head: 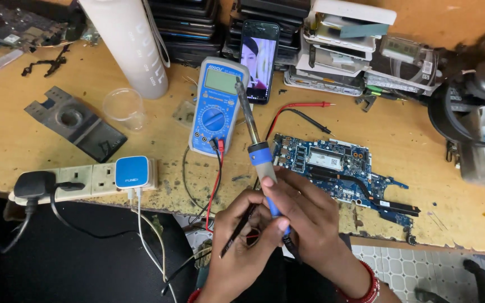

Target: Soldering components on a laptop motherboard using a soldering iron and a multimeter probe for diagnostics.

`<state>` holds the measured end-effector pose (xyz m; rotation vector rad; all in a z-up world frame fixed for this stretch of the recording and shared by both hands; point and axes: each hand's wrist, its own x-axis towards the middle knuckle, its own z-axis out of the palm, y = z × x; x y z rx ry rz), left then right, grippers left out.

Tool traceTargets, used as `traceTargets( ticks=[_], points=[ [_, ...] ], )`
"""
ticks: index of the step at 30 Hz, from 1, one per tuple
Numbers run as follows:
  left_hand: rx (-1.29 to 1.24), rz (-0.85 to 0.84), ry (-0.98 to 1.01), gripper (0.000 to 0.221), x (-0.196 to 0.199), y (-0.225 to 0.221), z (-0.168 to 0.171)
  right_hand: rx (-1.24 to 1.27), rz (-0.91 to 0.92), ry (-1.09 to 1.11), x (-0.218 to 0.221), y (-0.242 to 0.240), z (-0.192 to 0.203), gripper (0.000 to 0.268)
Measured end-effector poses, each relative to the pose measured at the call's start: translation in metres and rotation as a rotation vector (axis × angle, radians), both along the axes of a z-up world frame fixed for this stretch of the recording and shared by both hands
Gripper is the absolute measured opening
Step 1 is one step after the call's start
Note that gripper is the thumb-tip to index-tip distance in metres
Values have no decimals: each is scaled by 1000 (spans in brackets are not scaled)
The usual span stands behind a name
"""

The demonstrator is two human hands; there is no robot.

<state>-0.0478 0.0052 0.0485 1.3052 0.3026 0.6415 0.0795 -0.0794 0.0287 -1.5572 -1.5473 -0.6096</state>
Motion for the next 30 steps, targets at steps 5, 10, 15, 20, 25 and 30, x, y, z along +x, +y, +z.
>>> traceTargets(
  ticks=[5,10,15,20,25,30],
  points=[
    [-50,68,59,16,-5,10,1,27,-18,115,35,23,10,50],
    [-92,76,50,20,-11,14,3,-98,-39,724,122,80,4,32],
    [-102,73,12,19,-13,16,3,-353,-159,702,197,138,-34,42],
    [-81,73,34,22,-17,21,3,-369,-231,996,219,166,-46,42],
    [-92,91,48,21,-16,23,0,-253,-106,1150,231,171,-61,41],
    [-67,108,75,20,-16,26,0,-226,-70,1160,219,162,-43,24]
  ],
)
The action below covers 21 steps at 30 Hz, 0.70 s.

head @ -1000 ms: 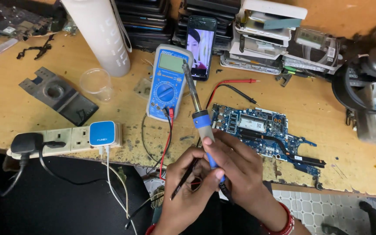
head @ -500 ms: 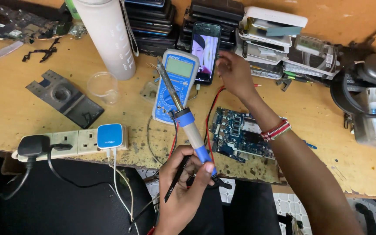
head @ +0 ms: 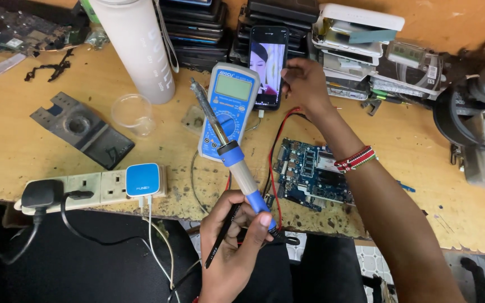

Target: Soldering components on a laptop motherboard using a soldering iron and a multimeter probe for diagnostics.

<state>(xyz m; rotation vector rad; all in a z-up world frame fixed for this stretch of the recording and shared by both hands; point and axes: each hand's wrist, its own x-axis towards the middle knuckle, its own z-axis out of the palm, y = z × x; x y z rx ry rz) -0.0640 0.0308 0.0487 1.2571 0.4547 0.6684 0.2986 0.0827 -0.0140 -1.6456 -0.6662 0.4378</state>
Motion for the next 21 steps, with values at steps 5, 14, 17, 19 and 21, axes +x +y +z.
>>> traceTargets(
  ticks=[5,14,17,19,21],
  points=[
    [0,23,-1,21,1,2,0,4,-56,-146,-13,-10,45,17],
    [-37,22,32,20,2,2,-2,257,-192,-536,43,0,72,22],
    [-49,35,24,22,3,3,-4,188,-303,-654,40,3,71,28],
    [-60,44,38,22,4,3,-7,326,-209,-504,30,5,64,24],
    [-59,48,43,23,4,2,-7,317,-207,-437,21,7,53,24]
  ],
)
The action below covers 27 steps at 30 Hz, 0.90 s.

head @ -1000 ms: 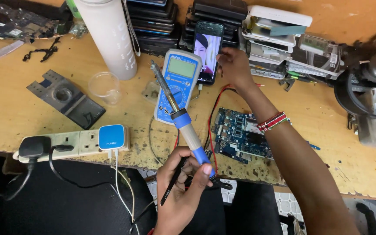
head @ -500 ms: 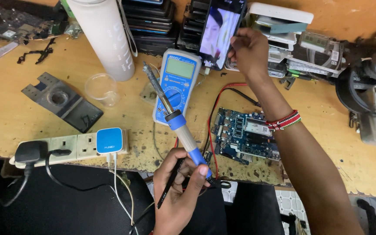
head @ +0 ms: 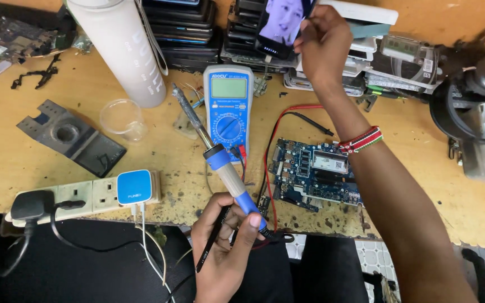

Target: Soldering components on a laptop motherboard using a soldering iron and a multimeter probe for diagnostics.

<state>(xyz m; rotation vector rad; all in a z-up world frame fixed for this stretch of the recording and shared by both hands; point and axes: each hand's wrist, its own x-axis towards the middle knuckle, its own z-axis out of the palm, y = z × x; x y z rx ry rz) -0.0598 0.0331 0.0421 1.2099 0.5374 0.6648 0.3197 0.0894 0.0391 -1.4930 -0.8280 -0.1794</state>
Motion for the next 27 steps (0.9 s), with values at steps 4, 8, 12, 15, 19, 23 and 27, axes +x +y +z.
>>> traceTargets(
  ticks=[4,8,12,15,19,23,27],
  points=[
    [3,6,1,27,0,0,-1,-35,30,99,-9,6,-21,6],
    [20,5,29,27,0,1,-2,-88,28,114,-15,11,-24,13],
    [10,4,23,29,1,2,-2,-123,59,86,-12,15,-31,13],
    [9,5,51,30,1,3,-1,-131,77,96,-12,16,-32,12],
    [0,-3,63,28,2,3,-1,-168,108,83,-11,16,-30,13],
    [-9,-15,21,25,3,3,-5,-132,108,59,-6,21,-35,19],
    [-11,-16,-2,23,3,3,-4,-115,60,-1,-7,26,-36,22]
  ],
)
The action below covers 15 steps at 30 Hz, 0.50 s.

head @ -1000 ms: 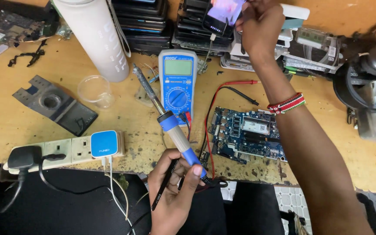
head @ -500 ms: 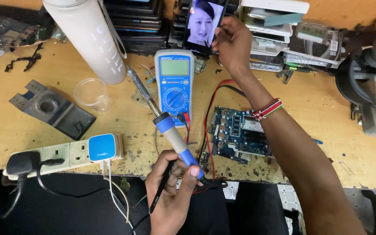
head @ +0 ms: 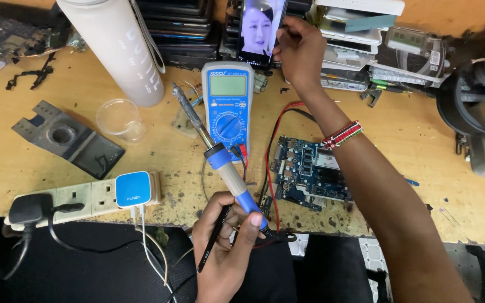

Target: Soldering components on a laptop motherboard using a soldering iron and a multimeter probe for diagnostics.

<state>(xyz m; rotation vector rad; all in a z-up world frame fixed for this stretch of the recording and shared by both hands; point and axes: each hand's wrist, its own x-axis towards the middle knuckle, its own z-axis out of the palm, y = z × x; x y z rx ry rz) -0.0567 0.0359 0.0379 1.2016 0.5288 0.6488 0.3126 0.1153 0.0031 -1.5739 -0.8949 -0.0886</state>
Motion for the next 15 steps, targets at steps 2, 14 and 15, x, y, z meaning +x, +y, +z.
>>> traceTargets(
  ticks=[2,14,15],
  points=[
    [0,4,7,23,0,0,1,-3,-37,-35,0,3,-1,19],
    [4,13,-8,22,-1,1,2,52,-129,-134,-16,-1,4,11],
    [8,13,1,22,-1,1,3,40,-134,-170,-20,-3,5,13]
  ],
)
